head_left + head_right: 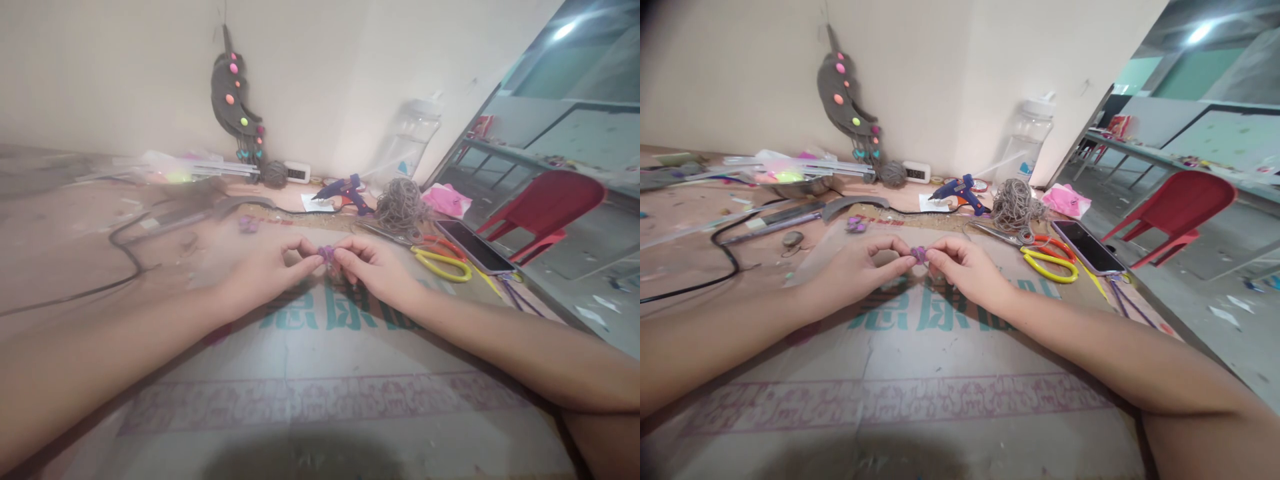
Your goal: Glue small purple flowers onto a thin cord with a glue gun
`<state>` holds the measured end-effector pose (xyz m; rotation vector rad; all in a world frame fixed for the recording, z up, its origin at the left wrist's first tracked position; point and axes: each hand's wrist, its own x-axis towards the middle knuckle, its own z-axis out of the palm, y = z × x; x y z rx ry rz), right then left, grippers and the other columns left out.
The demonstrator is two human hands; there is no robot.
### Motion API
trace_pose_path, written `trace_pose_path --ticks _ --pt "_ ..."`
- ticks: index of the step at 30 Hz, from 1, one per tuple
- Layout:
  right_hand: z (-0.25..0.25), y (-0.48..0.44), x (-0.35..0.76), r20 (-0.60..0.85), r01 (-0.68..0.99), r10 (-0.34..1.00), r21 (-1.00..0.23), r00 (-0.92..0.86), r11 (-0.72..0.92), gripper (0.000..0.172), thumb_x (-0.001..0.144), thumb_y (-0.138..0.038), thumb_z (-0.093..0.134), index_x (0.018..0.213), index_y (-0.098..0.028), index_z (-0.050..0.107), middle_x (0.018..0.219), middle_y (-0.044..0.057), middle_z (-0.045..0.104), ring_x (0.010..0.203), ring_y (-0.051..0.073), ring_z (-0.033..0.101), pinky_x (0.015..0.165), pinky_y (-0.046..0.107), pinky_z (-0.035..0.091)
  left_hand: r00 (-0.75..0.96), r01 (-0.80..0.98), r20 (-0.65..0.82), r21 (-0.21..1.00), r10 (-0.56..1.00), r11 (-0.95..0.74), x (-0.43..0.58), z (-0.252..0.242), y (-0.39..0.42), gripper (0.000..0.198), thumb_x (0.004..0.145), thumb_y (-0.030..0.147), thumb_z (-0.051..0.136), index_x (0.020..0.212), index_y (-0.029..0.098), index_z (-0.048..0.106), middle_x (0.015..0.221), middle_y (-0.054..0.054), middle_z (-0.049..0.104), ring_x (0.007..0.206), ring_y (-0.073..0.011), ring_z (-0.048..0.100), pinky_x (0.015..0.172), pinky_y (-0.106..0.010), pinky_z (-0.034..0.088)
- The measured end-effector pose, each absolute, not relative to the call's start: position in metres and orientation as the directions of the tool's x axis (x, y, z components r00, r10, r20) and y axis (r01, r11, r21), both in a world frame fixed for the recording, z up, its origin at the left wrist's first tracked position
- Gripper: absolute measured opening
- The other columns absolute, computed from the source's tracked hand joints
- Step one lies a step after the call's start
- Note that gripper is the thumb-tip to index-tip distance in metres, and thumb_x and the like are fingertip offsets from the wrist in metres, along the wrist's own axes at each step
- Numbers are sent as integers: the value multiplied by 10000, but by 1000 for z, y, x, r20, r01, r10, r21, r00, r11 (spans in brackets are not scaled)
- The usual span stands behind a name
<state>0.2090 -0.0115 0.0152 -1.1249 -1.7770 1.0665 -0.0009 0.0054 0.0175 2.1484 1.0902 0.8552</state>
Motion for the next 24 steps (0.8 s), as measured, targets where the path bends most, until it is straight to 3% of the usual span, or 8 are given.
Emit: trace_pose_path --ticks 6,17,24 --pt "12 -9 209 184 268 946 -929 -266 255 161 889 -248 599 1046 -216 608 713 -52 554 548 88 470 509 238 401 435 421 287 773 853 -474 0 21 5 249 897 417 602 778 209 666 821 -12 728 806 -189 648 806 -316 507" --pt "6 -4 212 204 237 942 -933 -267 269 131 841 -230 601 971 -239 583 835 -8 620 780 142 616 745 310 515 431 388 278 802 859 -454 -1 18 7 259 911 425 587 799 201 651 834 -17 725 816 -185 653 771 -296 509" --pt "3 -2 212 228 248 937 -923 -263 294 133 827 -229 617 957 -229 587 827 -16 592 746 133 568 709 298 481 434 382 279 804 857 -455 -2 16 8 263 923 424 589 809 195 650 845 -10 717 817 -175 647 770 -285 497"
